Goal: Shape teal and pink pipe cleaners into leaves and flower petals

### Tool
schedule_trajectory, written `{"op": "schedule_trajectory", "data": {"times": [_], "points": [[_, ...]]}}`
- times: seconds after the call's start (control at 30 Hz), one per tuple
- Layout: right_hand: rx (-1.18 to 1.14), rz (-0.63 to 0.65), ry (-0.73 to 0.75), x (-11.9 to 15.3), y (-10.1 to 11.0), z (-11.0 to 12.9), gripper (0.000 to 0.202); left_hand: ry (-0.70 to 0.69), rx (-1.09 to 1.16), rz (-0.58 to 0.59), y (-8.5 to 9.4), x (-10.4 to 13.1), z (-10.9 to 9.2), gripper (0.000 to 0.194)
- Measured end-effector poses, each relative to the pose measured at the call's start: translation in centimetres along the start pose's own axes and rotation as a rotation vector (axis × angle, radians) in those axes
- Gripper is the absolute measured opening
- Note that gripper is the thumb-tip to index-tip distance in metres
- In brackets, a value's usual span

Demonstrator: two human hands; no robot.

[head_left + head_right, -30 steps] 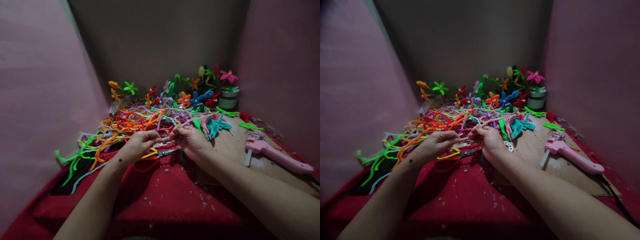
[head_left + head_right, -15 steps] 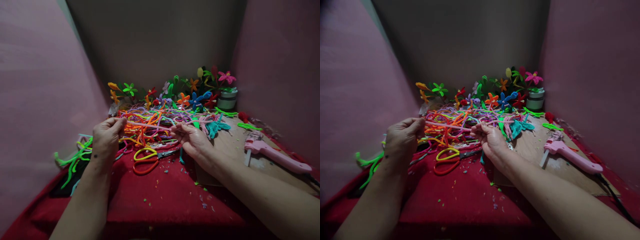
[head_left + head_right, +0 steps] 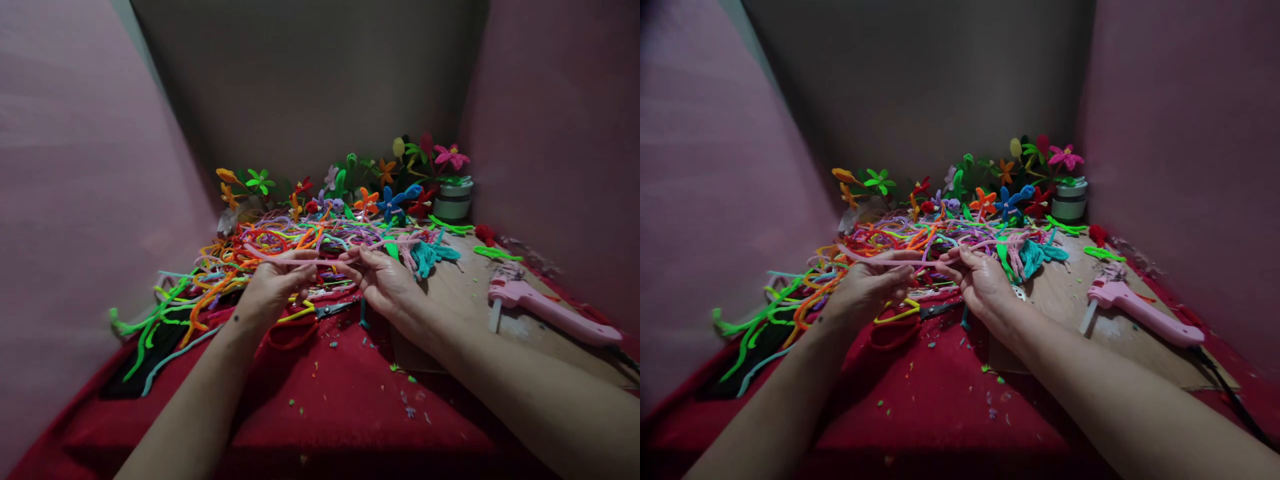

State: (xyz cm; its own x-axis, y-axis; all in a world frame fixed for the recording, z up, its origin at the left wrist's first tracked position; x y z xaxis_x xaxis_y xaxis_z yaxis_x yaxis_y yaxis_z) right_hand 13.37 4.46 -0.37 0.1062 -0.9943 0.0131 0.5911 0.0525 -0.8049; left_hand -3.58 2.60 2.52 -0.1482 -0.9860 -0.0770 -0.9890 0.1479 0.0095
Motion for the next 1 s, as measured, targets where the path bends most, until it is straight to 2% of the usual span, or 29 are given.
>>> {"op": "schedule_trajectory", "data": {"times": [0.07, 0.17, 0.3, 0.47, 0.57, 0.73, 0.9, 1.0], "points": [[0.068, 0.068, -0.026, 0.1, -0.1, -0.2, 0.028, -0.091, 0.002, -0.017, -1.3, 0.0, 0.5, 0.026], [0.120, 0.111, -0.047, 0.3, -0.2, -0.4, 0.023, -0.127, 0.012, -0.025, -2.2, -0.2, 1.1, 0.021], [0.109, 0.162, -0.043, 0.3, -0.2, -0.6, 0.005, -0.095, 0.024, -0.048, -2.2, -0.3, 1.5, 0.021], [0.198, 0.148, -0.044, 0.3, 0.0, -0.8, 0.004, -0.065, -0.013, -0.057, -2.3, -0.1, 1.6, 0.021], [0.290, 0.156, -0.020, 0.3, 0.3, -1.0, 0.012, -0.066, -0.032, -0.031, -2.8, -0.4, 1.6, 0.022], [0.326, 0.186, -0.028, 0.3, 0.5, -1.1, 0.021, 0.026, -0.031, 0.036, -3.5, -1.0, 1.5, 0.023], [0.296, 0.211, -0.001, 0.3, 0.2, -0.7, 0.019, 0.027, 0.142, 0.033, -3.6, -1.2, 1.4, 0.018], [0.250, 0.220, -0.031, 0.4, 0.1, -0.5, 0.017, 0.052, 0.182, -0.022, -3.6, -1.2, 1.5, 0.018]]}}
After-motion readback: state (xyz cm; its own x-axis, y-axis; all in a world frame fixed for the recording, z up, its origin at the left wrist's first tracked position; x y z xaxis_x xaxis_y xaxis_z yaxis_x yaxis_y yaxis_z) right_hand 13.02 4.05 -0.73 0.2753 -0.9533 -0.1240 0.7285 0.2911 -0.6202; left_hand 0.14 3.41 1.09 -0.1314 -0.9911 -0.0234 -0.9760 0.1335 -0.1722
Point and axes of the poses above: each hand's wrist, its own x-axis away from the middle knuckle, its own y-axis out of the back of the hand, z = x × y, the point moved 1 cm from there along -x, towards the middle knuckle, and after that the axes turned 2 degrees about -z, right-handed, at the moved point
